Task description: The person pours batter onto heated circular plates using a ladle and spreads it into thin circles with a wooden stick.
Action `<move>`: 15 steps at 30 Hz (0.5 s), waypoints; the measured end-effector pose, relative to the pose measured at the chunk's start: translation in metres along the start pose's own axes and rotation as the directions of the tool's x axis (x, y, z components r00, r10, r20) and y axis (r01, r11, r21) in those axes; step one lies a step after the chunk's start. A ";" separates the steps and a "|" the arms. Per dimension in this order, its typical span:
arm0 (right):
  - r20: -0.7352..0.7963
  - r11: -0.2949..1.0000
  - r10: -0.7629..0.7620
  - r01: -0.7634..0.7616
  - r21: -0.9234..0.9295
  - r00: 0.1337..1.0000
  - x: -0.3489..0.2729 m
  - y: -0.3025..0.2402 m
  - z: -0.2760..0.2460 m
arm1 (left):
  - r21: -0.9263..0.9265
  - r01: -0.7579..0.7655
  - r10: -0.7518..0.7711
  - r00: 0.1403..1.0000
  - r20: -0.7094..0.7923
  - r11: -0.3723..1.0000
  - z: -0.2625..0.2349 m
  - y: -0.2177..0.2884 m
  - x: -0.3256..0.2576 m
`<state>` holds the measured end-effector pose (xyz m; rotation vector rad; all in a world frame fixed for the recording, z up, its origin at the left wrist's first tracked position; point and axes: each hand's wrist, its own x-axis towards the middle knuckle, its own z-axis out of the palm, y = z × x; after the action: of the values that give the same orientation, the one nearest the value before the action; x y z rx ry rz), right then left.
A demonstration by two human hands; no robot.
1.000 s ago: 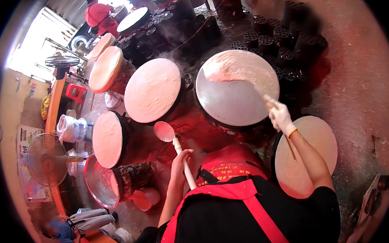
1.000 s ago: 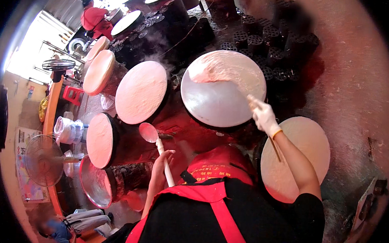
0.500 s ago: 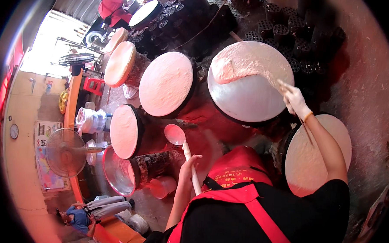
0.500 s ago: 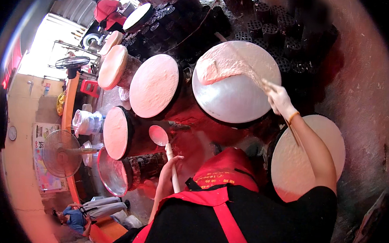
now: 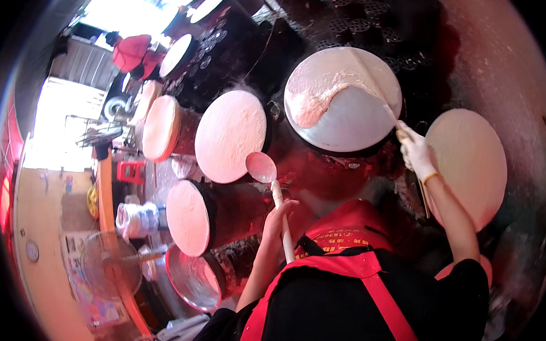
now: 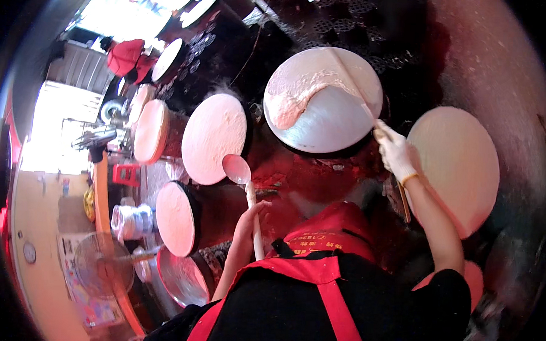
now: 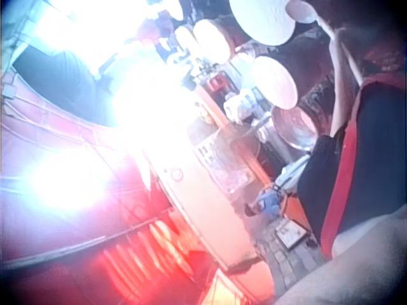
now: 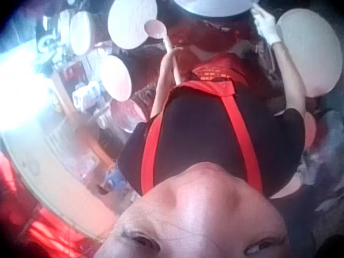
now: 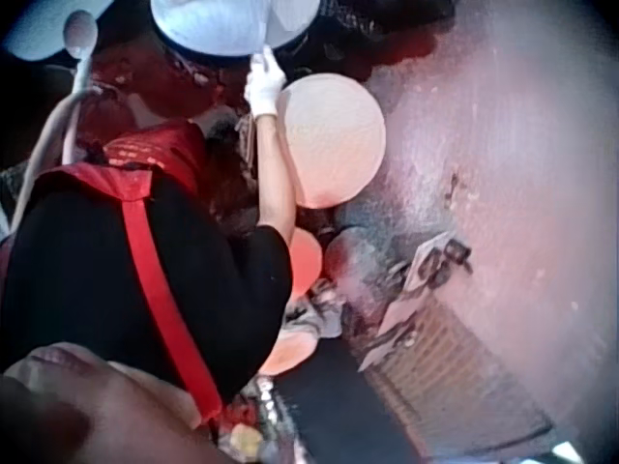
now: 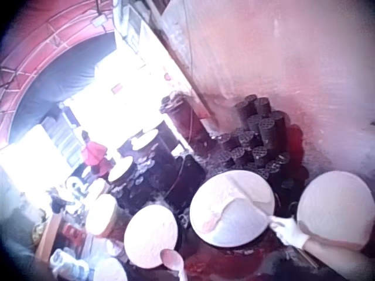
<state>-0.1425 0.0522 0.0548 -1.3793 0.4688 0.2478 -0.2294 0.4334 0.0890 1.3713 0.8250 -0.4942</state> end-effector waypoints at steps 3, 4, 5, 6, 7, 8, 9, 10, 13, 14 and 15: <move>0.116 0.977 -0.087 0.107 -0.184 0.989 -0.020 0.037 0.020 | 0.120 -0.055 0.036 0.988 0.152 0.991 -0.020 0.012 0.019; 0.146 0.971 -0.075 0.106 -0.213 0.986 -0.041 0.044 0.030 | 0.148 -0.082 0.056 0.983 0.176 0.986 -0.030 0.015 0.022; 0.161 0.904 -0.151 0.202 -0.376 0.975 -0.063 0.051 0.035 | 0.166 -0.087 0.053 0.979 0.196 0.982 -0.042 0.014 0.026; 0.142 0.810 -0.348 0.374 -0.452 0.927 -0.082 0.067 0.039 | 0.182 -0.092 0.052 0.975 0.215 0.979 -0.053 0.013 0.029; 0.115 0.741 -0.389 0.385 -0.551 0.914 -0.104 0.073 0.050 | 0.193 -0.080 0.035 0.973 0.227 0.978 -0.068 0.010 0.034; 0.086 0.661 -0.430 0.378 -0.648 0.899 -0.127 0.078 0.061 | 0.202 -0.081 0.031 0.970 0.240 0.976 -0.084 0.005 0.038; 0.019 0.624 -0.331 0.234 -0.745 0.943 -0.150 0.072 0.077 | 0.211 -0.082 0.028 0.969 0.244 0.974 -0.102 0.000 0.042; -0.057 0.700 -0.437 0.300 -0.648 0.898 -0.158 0.077 0.097 | 0.218 -0.096 0.038 0.966 0.254 0.971 -0.118 -0.009 0.047; -0.221 0.708 -0.661 0.497 -0.502 0.717 -0.125 0.108 0.176 | 0.168 -0.135 0.080 0.952 0.296 0.977 -0.172 -0.036 0.056; -0.265 0.751 -0.634 0.496 -0.436 0.726 -0.101 0.113 0.209 | 0.147 -0.132 0.088 0.958 0.272 0.980 -0.186 -0.041 0.049; -0.308 0.799 -0.587 0.476 -0.368 0.748 -0.070 0.117 0.240 | 0.129 -0.131 0.095 0.963 0.253 0.983 -0.199 -0.046 0.042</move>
<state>-0.2134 0.3158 0.0124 -1.7843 0.3630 -0.4894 -0.2814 0.6267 0.0284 1.4466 0.5130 -0.6299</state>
